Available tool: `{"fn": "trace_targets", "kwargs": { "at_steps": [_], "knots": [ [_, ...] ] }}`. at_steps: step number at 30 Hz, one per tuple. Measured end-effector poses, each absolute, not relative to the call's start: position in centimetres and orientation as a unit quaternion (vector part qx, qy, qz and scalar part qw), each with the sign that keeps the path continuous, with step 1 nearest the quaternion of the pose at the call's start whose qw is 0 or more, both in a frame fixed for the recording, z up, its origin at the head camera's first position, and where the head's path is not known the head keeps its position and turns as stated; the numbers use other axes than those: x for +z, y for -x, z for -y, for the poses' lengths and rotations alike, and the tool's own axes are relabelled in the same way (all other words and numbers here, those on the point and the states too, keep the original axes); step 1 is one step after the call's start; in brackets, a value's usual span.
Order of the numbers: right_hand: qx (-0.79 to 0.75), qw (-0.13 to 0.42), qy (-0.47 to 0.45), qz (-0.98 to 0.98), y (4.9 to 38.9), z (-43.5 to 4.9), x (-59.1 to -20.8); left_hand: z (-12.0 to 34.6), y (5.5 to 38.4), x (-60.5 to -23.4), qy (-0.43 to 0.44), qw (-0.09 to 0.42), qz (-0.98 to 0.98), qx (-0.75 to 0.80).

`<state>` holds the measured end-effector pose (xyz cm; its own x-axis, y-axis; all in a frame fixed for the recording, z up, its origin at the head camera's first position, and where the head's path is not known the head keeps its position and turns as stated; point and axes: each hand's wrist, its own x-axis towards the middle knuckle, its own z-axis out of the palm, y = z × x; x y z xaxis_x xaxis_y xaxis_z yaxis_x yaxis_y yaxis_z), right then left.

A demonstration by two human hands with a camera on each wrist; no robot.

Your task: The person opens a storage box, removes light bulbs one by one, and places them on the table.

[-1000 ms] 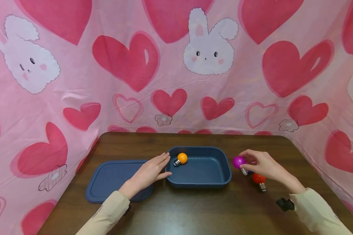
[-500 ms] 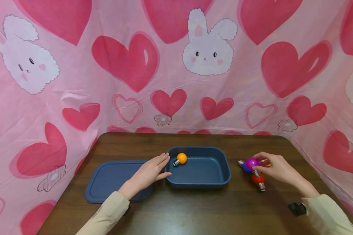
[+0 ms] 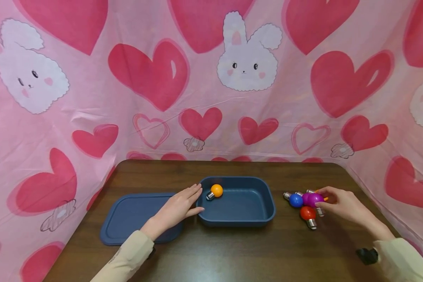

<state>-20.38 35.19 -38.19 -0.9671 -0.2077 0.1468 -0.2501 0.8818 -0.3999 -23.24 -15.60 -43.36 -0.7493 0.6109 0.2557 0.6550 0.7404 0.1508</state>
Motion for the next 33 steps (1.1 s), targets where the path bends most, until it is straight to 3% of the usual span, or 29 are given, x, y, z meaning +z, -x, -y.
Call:
{"fn": "trace_targets", "kwargs": {
  "at_steps": [33],
  "knots": [
    [0.202,-0.017,-0.062,0.977,20.3,-38.1,-41.1,15.7,23.3,-43.6,0.338,0.096,0.929,-0.115]
  ]
}}
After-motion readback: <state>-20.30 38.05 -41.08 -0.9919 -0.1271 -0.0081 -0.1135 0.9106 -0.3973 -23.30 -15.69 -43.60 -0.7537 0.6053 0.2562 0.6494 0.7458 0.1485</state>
